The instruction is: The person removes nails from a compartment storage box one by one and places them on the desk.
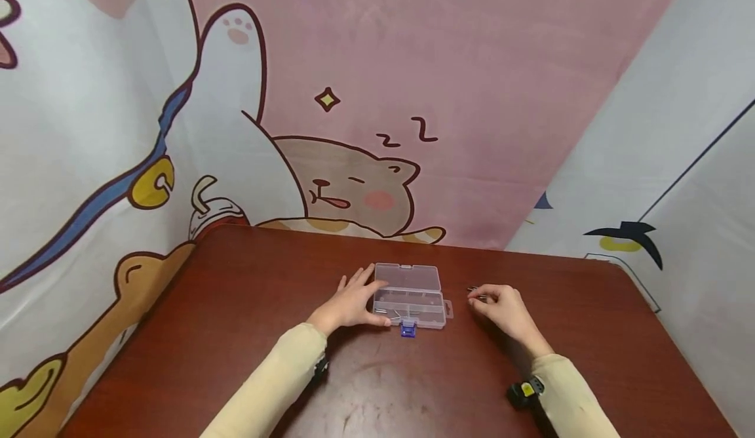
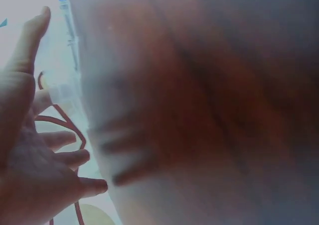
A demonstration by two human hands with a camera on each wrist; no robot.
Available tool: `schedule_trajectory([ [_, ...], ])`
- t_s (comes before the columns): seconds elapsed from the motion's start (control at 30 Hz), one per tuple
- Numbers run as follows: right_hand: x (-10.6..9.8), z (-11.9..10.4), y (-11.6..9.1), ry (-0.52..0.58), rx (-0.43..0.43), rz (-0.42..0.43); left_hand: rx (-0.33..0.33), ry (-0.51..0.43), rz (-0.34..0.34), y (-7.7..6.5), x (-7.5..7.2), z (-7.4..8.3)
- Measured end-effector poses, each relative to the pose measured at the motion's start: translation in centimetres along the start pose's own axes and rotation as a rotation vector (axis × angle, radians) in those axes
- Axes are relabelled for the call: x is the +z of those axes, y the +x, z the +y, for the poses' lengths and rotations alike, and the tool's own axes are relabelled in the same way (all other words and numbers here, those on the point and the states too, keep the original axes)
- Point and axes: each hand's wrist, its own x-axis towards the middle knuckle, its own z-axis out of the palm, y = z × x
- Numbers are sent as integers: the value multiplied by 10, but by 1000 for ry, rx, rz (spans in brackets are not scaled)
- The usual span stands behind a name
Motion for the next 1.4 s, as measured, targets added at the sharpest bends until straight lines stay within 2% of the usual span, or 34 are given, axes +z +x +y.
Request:
schedule_trajectory([
  [0.23,20,-23,8,68,-49,-54,11,-2,-33,3,-1,2],
  [0.43,36,-40,12,130,-70,-120,1,17,-70,3,0,3],
  [0.7,52,-62,23,179,-142,-191,-23,6,-95,6,-4,2],
  [0.9,65,-71,24,163,-157,-267,-13,32,-83,5,-3,1],
  [1.1,74,-78,23,158,-169,-306,6,73,-55,2,-1,0],
  [1.27,77,-79,22,94,-179,-338,18,115,-41,0,0,1],
  [1.4,75,-79,22,52,-192,-359,28,114,-42,0,-1,2],
])
